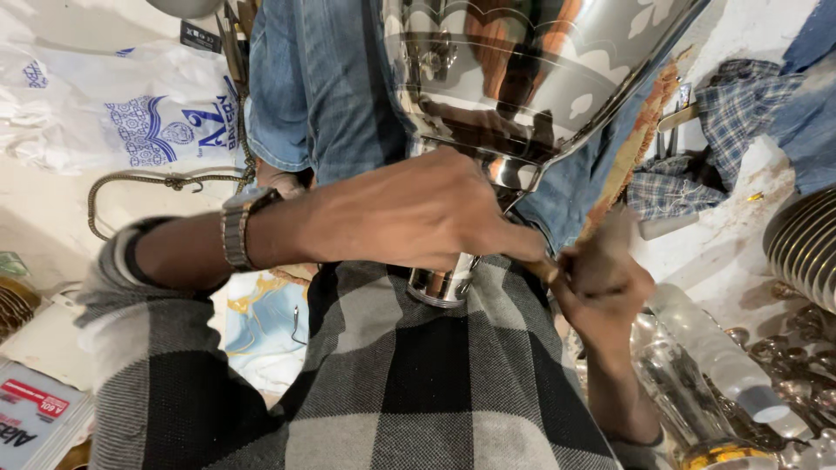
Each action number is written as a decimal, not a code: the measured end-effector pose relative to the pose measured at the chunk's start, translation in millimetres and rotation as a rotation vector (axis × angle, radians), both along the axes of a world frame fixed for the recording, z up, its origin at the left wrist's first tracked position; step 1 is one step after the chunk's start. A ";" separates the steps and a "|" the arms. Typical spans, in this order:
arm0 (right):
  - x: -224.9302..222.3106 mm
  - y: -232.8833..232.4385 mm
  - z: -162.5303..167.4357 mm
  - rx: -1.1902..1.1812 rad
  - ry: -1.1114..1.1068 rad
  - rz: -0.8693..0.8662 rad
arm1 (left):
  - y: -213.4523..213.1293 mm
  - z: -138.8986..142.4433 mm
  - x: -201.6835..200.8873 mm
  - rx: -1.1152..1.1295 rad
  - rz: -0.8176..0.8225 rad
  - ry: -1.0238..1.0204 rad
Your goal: The person sits cross-legged on the floor with a large engraved metal urn resting on their lap. They hold a small punch against the metal cup section of the urn and strike it with a wooden mallet, repositioning the punch repeatedly to work the surface, occasionally rotating the piece.
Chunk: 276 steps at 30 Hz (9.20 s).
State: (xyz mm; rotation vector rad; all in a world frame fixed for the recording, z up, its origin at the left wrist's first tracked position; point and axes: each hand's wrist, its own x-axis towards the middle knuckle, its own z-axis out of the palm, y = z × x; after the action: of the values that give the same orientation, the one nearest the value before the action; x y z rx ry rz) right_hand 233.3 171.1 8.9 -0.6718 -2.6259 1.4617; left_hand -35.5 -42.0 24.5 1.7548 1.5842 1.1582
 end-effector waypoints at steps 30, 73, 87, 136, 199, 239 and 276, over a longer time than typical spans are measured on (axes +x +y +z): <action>-158.5 71.5 81.8 -0.162 -0.175 0.440 | -30.3 -13.6 40.2 0.045 0.509 -0.420; -321.6 -42.0 155.3 0.991 -1.048 1.243 | -27.3 -10.5 96.8 0.224 1.156 -0.803; -174.6 34.0 -5.2 0.251 0.269 -0.122 | -40.7 -43.7 32.9 0.512 1.122 -1.119; -79.5 -97.6 13.0 -0.665 0.321 -0.489 | -12.0 -78.6 149.7 0.305 0.883 -1.933; -138.6 -74.0 80.7 -0.010 0.181 0.056 | -16.6 26.4 28.9 0.357 0.600 -0.152; -15.7 -5.9 -29.1 -0.200 -0.019 -0.248 | 68.6 31.2 -41.7 -0.237 -0.177 -0.034; -7.0 7.3 -34.3 -0.192 0.201 -0.335 | 54.8 34.7 -25.1 -0.247 -0.114 0.205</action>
State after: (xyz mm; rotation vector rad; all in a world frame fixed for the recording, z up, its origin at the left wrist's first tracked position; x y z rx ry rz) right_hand 226.3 178.4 -25.3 -0.8793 -2.1205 1.5913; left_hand -60.6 12.8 59.2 1.8155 1.6397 0.7145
